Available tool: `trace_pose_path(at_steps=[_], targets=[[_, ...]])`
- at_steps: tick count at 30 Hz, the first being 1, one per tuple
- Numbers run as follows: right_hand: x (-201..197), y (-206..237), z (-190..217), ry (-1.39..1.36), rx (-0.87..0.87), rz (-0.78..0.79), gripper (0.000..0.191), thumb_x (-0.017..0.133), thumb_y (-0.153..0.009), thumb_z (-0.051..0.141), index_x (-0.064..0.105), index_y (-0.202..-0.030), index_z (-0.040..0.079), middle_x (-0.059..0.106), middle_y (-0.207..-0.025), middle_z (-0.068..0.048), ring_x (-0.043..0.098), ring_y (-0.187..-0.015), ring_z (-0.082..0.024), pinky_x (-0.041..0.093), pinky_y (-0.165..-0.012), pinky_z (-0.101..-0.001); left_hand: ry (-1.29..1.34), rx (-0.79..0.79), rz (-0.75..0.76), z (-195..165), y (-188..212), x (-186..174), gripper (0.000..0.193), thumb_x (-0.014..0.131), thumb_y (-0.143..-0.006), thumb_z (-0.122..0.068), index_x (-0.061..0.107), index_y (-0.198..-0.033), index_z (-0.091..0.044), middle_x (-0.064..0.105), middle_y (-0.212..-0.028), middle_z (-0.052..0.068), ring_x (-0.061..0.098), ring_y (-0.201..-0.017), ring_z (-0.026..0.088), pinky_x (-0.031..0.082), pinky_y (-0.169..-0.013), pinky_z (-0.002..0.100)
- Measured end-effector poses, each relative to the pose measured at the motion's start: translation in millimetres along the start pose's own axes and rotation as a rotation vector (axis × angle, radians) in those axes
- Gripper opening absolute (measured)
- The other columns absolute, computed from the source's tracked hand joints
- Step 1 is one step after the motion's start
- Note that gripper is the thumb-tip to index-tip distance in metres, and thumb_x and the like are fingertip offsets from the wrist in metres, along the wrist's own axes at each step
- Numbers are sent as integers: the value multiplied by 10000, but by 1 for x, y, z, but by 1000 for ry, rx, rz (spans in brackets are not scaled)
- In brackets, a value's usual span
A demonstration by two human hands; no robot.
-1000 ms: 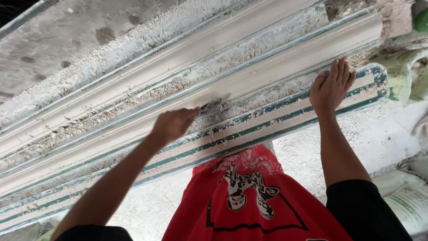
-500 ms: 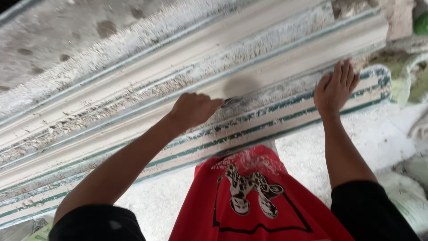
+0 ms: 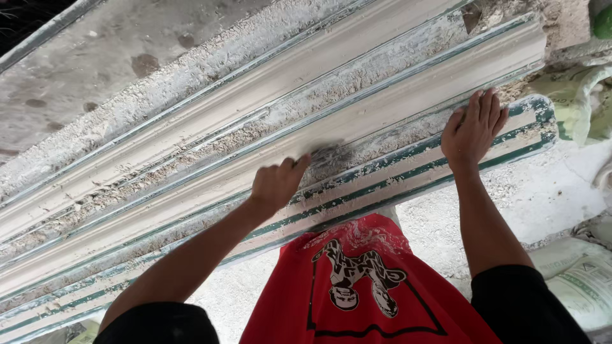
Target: The person bends wire pieces by hand and attaches them to plaster medallions, then hangs a medallion on an overhead rack. They then use a small scraping tool to remove excess plaster from decorative cornice moldings laid on a workbench, working along the lengths of the pieces.
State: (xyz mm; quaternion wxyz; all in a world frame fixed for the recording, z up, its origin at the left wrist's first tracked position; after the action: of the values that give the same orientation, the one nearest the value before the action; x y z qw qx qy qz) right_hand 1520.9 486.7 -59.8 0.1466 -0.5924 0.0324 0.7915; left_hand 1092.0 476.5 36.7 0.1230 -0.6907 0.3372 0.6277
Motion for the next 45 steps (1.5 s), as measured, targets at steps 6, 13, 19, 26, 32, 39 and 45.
trace_pose_path(at_steps=[6,13,19,26,32,39,45], targets=[[-7,-3,4,-48,-51,-12,524,352,-1166,264,502,-1525,-87,407,-1611,-308,306,-1516,-444,108,-1245,-603,76,99,30,10,-28,-31,337,562,-1028,-202,616,-1361,-200,695,-733,64,622,-493,207,467,-367,373],[-1,-2,1,-28,-37,-52,539,337,-1142,261,522,-1519,-76,420,-1609,-296,323,-1521,-417,111,-1245,-595,170,-17,24,-13,4,-23,388,560,-1001,-156,605,-1385,-127,726,-855,118,653,-444,207,488,-306,359],[-2,-4,2,-27,16,1,538,337,-1155,277,490,-1536,-70,405,-1625,-273,315,-1531,-404,98,-1262,-576,37,70,20,-31,-36,-8,450,603,-933,-128,613,-1383,-138,732,-867,107,689,-529,219,513,-385,362],[-7,-6,3,-28,14,7,531,329,-1152,262,491,-1541,-60,414,-1614,-275,322,-1520,-403,105,-1266,-568,111,27,-30,-13,1,-23,417,609,-969,-102,618,-1382,-158,742,-925,82,689,-546,238,509,-391,373],[-2,-3,-3,-1,7,-29,505,349,-1138,230,517,-1526,-46,446,-1599,-254,359,-1500,-401,126,-1266,-573,91,29,-41,-27,-22,0,437,609,-952,-131,605,-1388,-143,739,-916,133,682,-510,208,496,-321,347],[-9,-5,2,32,3,-43,488,363,-1119,228,544,-1491,-31,459,-1589,-251,375,-1489,-399,141,-1253,-570,137,72,-135,-30,-25,-12,433,636,-959,-144,620,-1392,-123,745,-911,81,666,-492,191,464,-335,331],[-5,-4,-2,3,11,-45,506,344,-1125,220,534,-1512,-46,462,-1590,-251,378,-1491,-390,135,-1264,-573,47,30,-88,-43,-38,-6,447,636,-942,-142,621,-1388,-138,741,-896,74,678,-507,190,479,-337,322]])
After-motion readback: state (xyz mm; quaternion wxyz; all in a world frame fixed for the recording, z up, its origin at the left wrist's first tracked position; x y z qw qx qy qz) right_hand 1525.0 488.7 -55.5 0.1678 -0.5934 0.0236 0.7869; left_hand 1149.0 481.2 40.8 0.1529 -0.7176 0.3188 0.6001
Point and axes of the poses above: each hand's wrist, its own y-axis away from the middle knuckle, its own x-axis out of the palm, z = x × y, the point moved 3 cm from there along -y, towards the middle knuckle
